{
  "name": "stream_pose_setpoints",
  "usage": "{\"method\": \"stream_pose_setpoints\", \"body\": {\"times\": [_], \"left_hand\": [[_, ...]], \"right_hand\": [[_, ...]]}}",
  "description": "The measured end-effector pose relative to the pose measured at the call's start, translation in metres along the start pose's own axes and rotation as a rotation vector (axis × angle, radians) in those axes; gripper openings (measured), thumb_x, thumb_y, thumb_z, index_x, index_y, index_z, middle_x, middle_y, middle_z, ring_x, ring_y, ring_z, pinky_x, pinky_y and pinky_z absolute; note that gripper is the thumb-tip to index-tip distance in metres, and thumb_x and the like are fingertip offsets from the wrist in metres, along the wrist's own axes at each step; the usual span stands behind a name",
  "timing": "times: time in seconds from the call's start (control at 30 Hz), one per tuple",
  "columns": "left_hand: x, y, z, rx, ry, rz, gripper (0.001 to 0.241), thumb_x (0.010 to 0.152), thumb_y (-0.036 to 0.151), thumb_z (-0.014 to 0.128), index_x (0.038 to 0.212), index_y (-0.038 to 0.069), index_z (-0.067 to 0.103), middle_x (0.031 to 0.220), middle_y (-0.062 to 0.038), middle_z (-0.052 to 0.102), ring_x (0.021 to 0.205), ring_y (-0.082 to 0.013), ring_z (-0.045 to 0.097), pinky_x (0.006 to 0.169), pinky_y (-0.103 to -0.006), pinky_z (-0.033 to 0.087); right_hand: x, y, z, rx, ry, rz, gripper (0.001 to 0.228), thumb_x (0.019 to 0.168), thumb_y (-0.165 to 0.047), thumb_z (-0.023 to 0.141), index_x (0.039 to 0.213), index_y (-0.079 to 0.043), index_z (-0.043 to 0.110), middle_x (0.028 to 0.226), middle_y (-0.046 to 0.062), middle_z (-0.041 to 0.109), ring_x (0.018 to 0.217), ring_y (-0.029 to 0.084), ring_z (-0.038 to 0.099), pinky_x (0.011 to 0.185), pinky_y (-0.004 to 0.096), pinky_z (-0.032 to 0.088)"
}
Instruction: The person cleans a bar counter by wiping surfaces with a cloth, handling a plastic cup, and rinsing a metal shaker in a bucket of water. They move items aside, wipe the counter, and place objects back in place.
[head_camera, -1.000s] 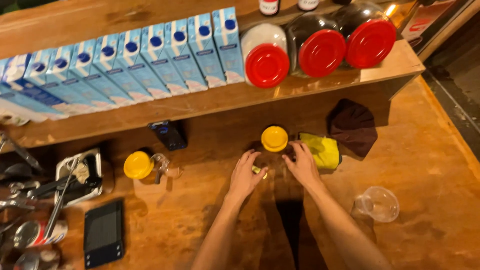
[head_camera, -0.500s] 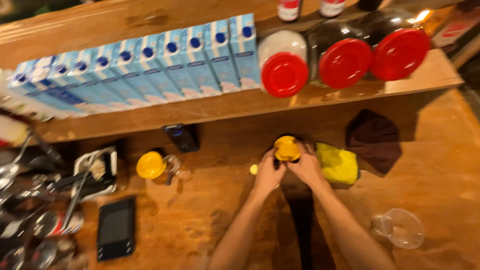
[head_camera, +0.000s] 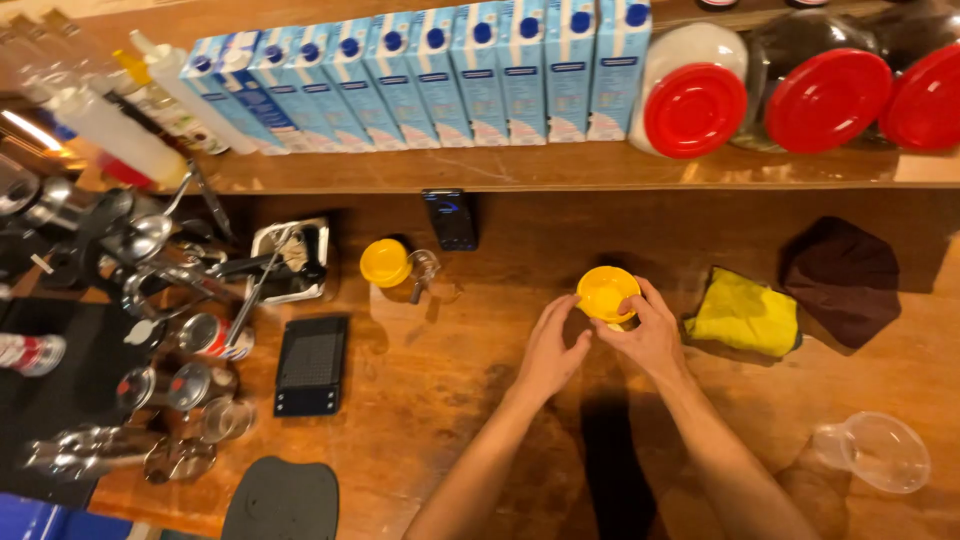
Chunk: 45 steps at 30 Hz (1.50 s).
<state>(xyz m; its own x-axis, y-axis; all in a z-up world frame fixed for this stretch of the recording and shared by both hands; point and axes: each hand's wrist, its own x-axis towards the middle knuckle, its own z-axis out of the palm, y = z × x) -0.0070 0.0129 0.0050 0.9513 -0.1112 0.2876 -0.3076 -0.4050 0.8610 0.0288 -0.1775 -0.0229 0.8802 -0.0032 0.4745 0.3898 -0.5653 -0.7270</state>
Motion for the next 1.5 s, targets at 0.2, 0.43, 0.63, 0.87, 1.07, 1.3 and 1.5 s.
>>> {"method": "stream_pose_setpoints", "body": {"times": [0.2,0.43,0.63,0.87,1.07,1.3,1.5], "left_hand": [[-0.047,-0.013,-0.090,0.134,0.066,-0.029,0.057,0.091,0.021,0.070,0.143,0.005,0.054,0.152,-0.021,0.050,0.141,-0.0398,0.048,0.115,-0.0438,0.040],[-0.090,-0.036,-0.197,0.187,0.134,-0.049,0.056,0.092,0.022,0.071,0.142,0.004,0.054,0.153,-0.021,0.048,0.142,-0.0404,0.045,0.115,-0.0441,0.038],[-0.118,-0.069,-0.272,0.257,0.160,-0.043,0.056,0.092,0.025,0.071,0.140,0.003,0.055,0.152,-0.020,0.049,0.139,-0.0399,0.047,0.114,-0.0444,0.040],[-0.121,-0.080,-0.327,0.236,0.124,-0.122,0.055,0.091,0.026,0.070,0.140,0.006,0.057,0.155,-0.017,0.047,0.139,-0.0391,0.048,0.110,-0.0446,0.043],[-0.108,-0.078,-0.340,0.215,0.110,-0.189,0.055,0.090,0.029,0.068,0.139,0.007,0.057,0.156,-0.016,0.045,0.137,-0.0381,0.050,0.108,-0.0446,0.045],[-0.092,-0.091,-0.338,0.229,0.137,-0.147,0.055,0.091,0.028,0.068,0.140,0.006,0.056,0.154,-0.018,0.047,0.136,-0.0408,0.050,0.109,-0.0462,0.044],[-0.077,-0.090,-0.346,0.243,0.095,-0.195,0.053,0.091,0.028,0.068,0.138,0.007,0.058,0.155,-0.017,0.046,0.134,-0.0407,0.051,0.108,-0.0458,0.045]], "right_hand": [[-0.018,-0.045,0.041,0.024,-0.019,-0.046,0.046,0.067,-0.030,0.092,0.083,-0.003,0.059,0.137,0.020,0.063,0.115,0.033,0.068,0.094,0.040,0.055],[-0.031,-0.128,0.107,0.113,-0.086,-0.012,0.045,0.067,-0.028,0.093,0.083,-0.001,0.061,0.136,0.023,0.063,0.116,0.033,0.068,0.095,0.040,0.055],[-0.040,-0.186,0.168,0.077,-0.104,-0.021,0.046,0.067,-0.030,0.094,0.079,0.000,0.061,0.136,0.024,0.063,0.118,0.034,0.067,0.096,0.040,0.054],[-0.032,-0.245,0.206,0.039,-0.121,0.024,0.050,0.067,-0.035,0.093,0.089,0.002,0.069,0.137,0.020,0.063,0.116,0.034,0.066,0.095,0.039,0.053],[-0.007,-0.251,0.236,0.004,-0.164,-0.005,0.053,0.068,-0.041,0.092,0.078,0.003,0.064,0.131,0.017,0.067,0.111,0.033,0.069,0.091,0.038,0.055],[0.023,-0.240,0.277,-0.017,-0.050,-0.135,0.053,0.067,-0.043,0.093,0.073,0.000,0.064,0.126,0.015,0.068,0.094,0.034,0.070,0.077,0.041,0.056],[0.041,-0.240,0.301,-0.040,-0.135,0.011,0.050,0.068,-0.041,0.092,0.078,0.001,0.066,0.116,0.010,0.068,0.089,0.033,0.070,0.077,0.043,0.055]]}}
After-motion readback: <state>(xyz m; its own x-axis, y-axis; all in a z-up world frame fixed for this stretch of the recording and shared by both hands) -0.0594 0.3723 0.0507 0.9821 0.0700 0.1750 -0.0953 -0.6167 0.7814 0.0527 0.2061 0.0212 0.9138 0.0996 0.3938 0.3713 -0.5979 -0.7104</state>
